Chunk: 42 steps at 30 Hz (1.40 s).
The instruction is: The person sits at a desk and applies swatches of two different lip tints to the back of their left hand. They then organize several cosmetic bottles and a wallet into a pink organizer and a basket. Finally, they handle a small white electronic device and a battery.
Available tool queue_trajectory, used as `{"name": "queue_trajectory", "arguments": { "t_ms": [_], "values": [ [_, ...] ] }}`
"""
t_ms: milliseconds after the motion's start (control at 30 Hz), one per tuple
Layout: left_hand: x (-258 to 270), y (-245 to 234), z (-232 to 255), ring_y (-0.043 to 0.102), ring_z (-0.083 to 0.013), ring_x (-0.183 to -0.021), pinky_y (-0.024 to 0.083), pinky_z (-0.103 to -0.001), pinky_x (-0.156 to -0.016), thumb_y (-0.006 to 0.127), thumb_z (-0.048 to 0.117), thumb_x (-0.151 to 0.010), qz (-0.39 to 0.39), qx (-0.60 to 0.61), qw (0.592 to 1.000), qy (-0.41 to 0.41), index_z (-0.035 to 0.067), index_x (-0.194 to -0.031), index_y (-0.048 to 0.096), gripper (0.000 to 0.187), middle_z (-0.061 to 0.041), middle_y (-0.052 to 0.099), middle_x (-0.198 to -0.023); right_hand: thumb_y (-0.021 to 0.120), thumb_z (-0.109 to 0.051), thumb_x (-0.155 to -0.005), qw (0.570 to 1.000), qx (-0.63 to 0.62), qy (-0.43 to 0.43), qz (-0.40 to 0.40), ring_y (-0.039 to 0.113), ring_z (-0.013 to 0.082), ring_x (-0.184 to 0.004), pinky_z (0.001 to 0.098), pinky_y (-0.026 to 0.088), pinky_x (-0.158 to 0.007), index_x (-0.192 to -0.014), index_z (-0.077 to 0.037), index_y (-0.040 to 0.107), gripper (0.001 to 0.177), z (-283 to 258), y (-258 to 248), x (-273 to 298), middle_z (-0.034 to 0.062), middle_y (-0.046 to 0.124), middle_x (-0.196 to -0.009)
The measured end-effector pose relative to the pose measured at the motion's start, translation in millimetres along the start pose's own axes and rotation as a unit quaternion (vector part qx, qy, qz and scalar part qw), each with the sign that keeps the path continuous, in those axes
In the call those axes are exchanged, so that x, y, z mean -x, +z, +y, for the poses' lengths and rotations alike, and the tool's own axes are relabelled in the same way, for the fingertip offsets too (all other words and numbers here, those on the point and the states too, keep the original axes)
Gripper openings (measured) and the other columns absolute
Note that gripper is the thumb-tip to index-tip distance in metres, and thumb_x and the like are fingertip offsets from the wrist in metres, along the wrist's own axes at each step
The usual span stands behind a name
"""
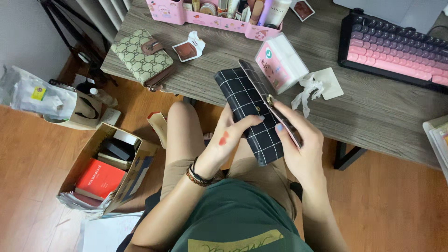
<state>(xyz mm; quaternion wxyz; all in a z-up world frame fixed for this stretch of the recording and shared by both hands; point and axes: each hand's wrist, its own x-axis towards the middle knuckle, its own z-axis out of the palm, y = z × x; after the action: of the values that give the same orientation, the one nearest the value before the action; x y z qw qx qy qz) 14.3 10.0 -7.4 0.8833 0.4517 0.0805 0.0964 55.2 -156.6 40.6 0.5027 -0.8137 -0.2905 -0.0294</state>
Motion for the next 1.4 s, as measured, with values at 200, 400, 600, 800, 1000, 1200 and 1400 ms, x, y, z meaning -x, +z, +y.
{"name": "queue_trajectory", "arguments": {
  "t_ms": [200,400,600,800,1000,1200,1400],
  "values": [
    [-0.2,-0.9,2.0,0.070,-0.0162,-0.099,0.060,-0.032,-0.083,0.070,0.006,-0.087,0.007,0.005,1.000,-0.027,0.004,-0.139,0.044,0.059,-0.008,0.068,-0.114,0.061,-0.006,-0.102,0.998,-0.041,-0.019,-0.044,0.059,0.0132,-0.090,0.0247,0.047,-0.082,-0.136,-0.006,0.067,0.035,12.9,2.2,-0.8,0.0077,0.066,-0.106],
    [-1.1,1.9,7.0,0.068,-0.0168,-0.105,0.059,-0.033,-0.088,0.070,0.006,-0.087,-0.002,0.011,1.000,-0.027,0.004,-0.141,0.042,0.060,-0.008,0.066,-0.117,0.062,-0.005,-0.098,0.997,-0.009,0.030,-0.077,0.059,0.0136,-0.083,0.0257,0.049,-0.077,-0.134,-0.010,0.069,0.038,3.3,-2.4,-6.9,0.0069,0.067,-0.101],
    [6.2,7.8,20.6,0.066,-0.0150,-0.107,0.057,-0.032,-0.091,0.070,0.008,-0.087,-0.005,0.026,0.999,-0.027,0.008,-0.141,0.039,0.062,-0.006,0.064,-0.117,0.063,-0.004,-0.094,0.990,0.046,-0.001,-0.133,0.066,0.0173,-0.086,0.0295,0.053,-0.076,-0.139,-0.013,0.065,0.047,-5.9,-13.4,-13.6,0.0074,0.068,-0.108],
    [2.0,18.1,12.1,0.064,-0.0147,-0.099,0.056,-0.031,-0.089,0.069,0.007,-0.091,0.061,0.062,0.996,0.031,0.002,-0.134,0.048,0.048,-0.007,0.065,-0.111,0.072,-0.011,-0.086,0.973,0.178,-0.072,-0.129,0.071,0.0300,-0.092,0.0384,0.057,-0.077,-0.136,-0.019,0.066,0.051,-26.5,-12.8,-10.5,0.0124,0.065,-0.123],
    [1.3,19.5,13.5,0.067,-0.0163,-0.093,0.057,-0.032,-0.084,0.065,0.003,-0.086,0.101,0.057,0.992,0.043,0.002,-0.133,0.048,0.050,-0.007,0.068,-0.105,0.080,-0.018,-0.074,0.966,0.202,-0.066,-0.149,0.070,0.0346,-0.097,0.0417,0.057,-0.079,-0.137,-0.022,0.063,0.065,-38.8,-13.8,-14.2,0.0119,0.061,-0.127],
    [-14.4,25.3,58.4,0.068,-0.0184,-0.105,0.057,-0.034,-0.091,0.068,0.000,-0.083,0.046,0.068,0.986,0.146,0.008,-0.144,0.039,0.068,-0.012,0.067,-0.117,0.077,-0.023,-0.081,0.973,-0.178,-0.107,-0.097,0.048,0.0330,-0.139,0.0452,0.041,-0.107,-0.165,-0.006,0.018,0.104,-9.6,-4.8,-13.9,0.0198,0.046,-0.152],
    [-22.0,28.1,66.6,0.058,-0.0198,-0.123,0.045,-0.037,-0.110,0.080,-0.001,-0.080,0.030,-0.062,0.960,0.272,0.001,-0.145,0.040,0.076,-0.013,0.059,-0.134,0.074,-0.015,-0.078,0.851,-0.466,0.237,-0.049,0.061,0.0303,-0.125,0.0583,0.053,-0.099,-0.150,-0.009,0.034,0.082,32.8,12.5,-53.7,0.0147,0.057,-0.139]
  ]
}}
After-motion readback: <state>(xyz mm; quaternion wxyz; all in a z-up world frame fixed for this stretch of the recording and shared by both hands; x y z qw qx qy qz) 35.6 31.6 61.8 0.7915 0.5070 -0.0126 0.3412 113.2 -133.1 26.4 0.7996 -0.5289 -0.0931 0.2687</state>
